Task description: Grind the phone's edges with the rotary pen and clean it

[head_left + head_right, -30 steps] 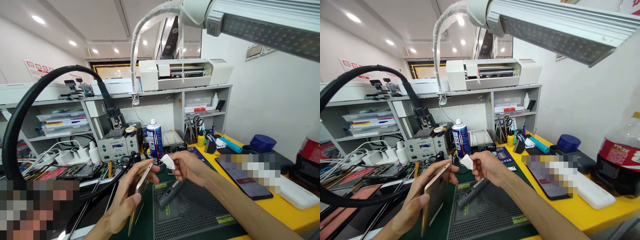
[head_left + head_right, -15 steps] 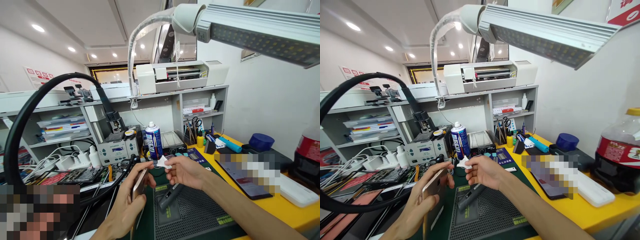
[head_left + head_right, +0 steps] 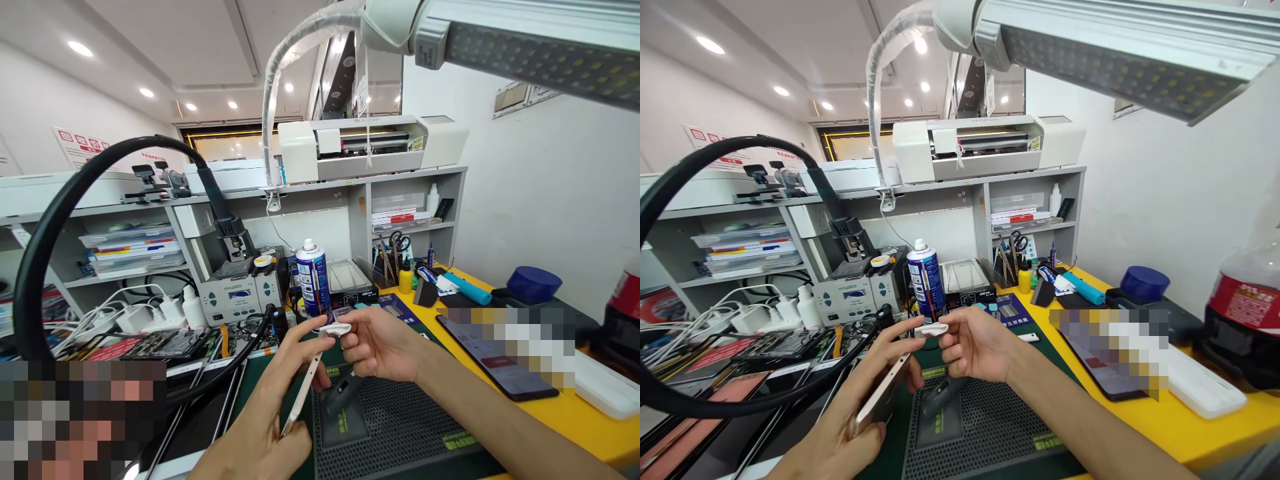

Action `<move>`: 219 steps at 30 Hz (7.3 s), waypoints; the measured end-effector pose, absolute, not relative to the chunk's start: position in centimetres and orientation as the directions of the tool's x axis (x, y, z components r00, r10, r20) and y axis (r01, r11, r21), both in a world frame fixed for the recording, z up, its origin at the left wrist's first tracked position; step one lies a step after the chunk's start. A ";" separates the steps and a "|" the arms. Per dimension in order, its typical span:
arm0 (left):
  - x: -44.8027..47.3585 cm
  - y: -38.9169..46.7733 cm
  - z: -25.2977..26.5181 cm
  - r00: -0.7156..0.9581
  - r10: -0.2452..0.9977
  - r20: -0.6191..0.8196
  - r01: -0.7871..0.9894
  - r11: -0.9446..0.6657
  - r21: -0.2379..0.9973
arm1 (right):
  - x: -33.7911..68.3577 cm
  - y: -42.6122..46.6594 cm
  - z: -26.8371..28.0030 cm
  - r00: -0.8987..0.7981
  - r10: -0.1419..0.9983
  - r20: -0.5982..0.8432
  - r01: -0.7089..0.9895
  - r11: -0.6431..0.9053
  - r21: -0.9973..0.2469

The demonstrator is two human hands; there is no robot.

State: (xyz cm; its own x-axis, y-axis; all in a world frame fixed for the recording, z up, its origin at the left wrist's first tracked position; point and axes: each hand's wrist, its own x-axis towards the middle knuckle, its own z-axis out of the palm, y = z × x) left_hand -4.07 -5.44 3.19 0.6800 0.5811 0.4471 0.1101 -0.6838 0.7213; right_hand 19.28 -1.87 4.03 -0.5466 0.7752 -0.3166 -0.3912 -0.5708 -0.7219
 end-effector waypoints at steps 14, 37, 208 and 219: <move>-4.3 -4.8 2.4 0.640 0.649 0.411 -0.021 -0.521 0.853 | 18.7 -3.1 4.3 -0.460 0.857 -0.232 -0.246 -0.374 -0.894; -4.0 -4.4 2.9 0.615 0.734 0.288 -0.379 -0.045 0.924 | 18.2 -3.4 4.4 -0.145 0.972 0.187 0.162 0.210 -0.964; -3.5 -5.0 1.2 0.481 0.351 0.803 0.518 -0.853 0.062 | 15.7 -7.6 3.4 -0.291 0.883 0.368 0.247 0.441 -0.863; -3.6 -4.8 0.8 0.523 0.317 0.791 0.572 -0.819 -0.050 | 15.5 -7.8 3.3 -0.292 0.869 0.400 0.358 0.487 -0.797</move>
